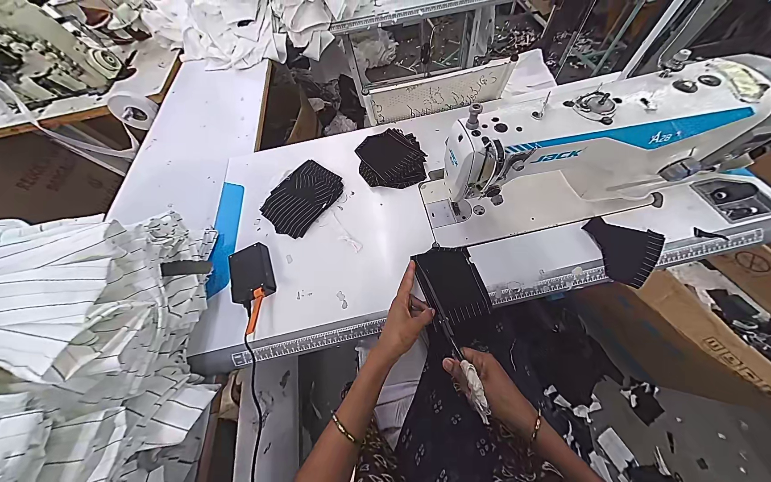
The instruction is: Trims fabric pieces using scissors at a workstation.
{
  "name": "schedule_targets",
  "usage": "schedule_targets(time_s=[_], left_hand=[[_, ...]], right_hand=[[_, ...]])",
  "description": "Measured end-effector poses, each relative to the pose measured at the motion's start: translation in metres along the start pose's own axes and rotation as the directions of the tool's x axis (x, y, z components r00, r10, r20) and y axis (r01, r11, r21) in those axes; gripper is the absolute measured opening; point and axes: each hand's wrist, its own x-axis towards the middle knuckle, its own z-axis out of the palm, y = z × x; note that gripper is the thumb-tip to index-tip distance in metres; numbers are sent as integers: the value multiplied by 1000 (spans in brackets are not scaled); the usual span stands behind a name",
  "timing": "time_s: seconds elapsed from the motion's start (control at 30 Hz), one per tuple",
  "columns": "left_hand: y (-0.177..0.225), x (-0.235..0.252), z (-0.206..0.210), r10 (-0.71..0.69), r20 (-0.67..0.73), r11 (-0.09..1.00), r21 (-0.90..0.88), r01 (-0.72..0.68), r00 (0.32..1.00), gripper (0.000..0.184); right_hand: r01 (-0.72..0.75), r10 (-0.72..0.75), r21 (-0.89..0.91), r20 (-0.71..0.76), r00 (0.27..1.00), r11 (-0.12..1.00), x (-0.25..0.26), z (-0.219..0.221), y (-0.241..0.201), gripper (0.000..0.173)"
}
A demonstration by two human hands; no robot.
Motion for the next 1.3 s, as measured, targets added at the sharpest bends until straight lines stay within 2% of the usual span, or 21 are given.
schedule_targets(time_s=[0.13, 0.37, 0.63, 0.77, 0.87, 0.97, 1.03, 1.1, 1.17, 1.23, 1.3], left_hand=[[1, -1, 0, 16, 26, 1000, 25, -16, 1000, 100], [4, -7, 2, -28, 77, 997, 71, 22, 997, 101], [9, -8, -5, -40, 101, 990, 142, 26, 994, 95], [11, -12, -7, -28, 133, 972, 235, -4, 991, 88], [14, -15, -13, 1, 161, 947, 316, -53, 987, 74], [34, -22, -18, -71, 194, 855, 517, -40, 978, 70], [56, -26, -22, -78, 173, 759, 649, -54, 982, 69], [72, -29, -28, 58, 117, 659, 742, -127, 991, 69], [88, -23, -38, 209, 83, 572, 798, -191, 974, 68], [110, -8, -51, 298, 89, 547, 800, -246, 950, 66], [134, 15, -68, 322, 125, 604, 736, -305, 938, 66]], right_hand=[[2, -2, 29, -4, 1000, 1000, 0, -1, 1, 35], [-16, 13, -77, -32, 999, 997, 10, -6, -10, 38], [17, -18, -33, -38, 999, 999, 12, -9, -11, 38], [14, -17, -81, -33, 999, 997, 19, -14, -20, 38], [50, -56, -79, -76, 996, 996, 24, -13, -22, 36], [88, -123, -187, -186, 975, 978, 27, -16, -29, 37], [146, -217, -258, -273, 937, 955, 32, -20, -41, 36], [244, -349, -317, -339, 874, 917, 42, -25, -50, 34], [372, -525, -409, -376, 763, 833, 60, -32, -54, 36], [478, -677, -502, -361, 641, 721, 82, -40, -58, 41], [536, -769, -574, -306, 561, 619, 98, -46, -58, 42]])
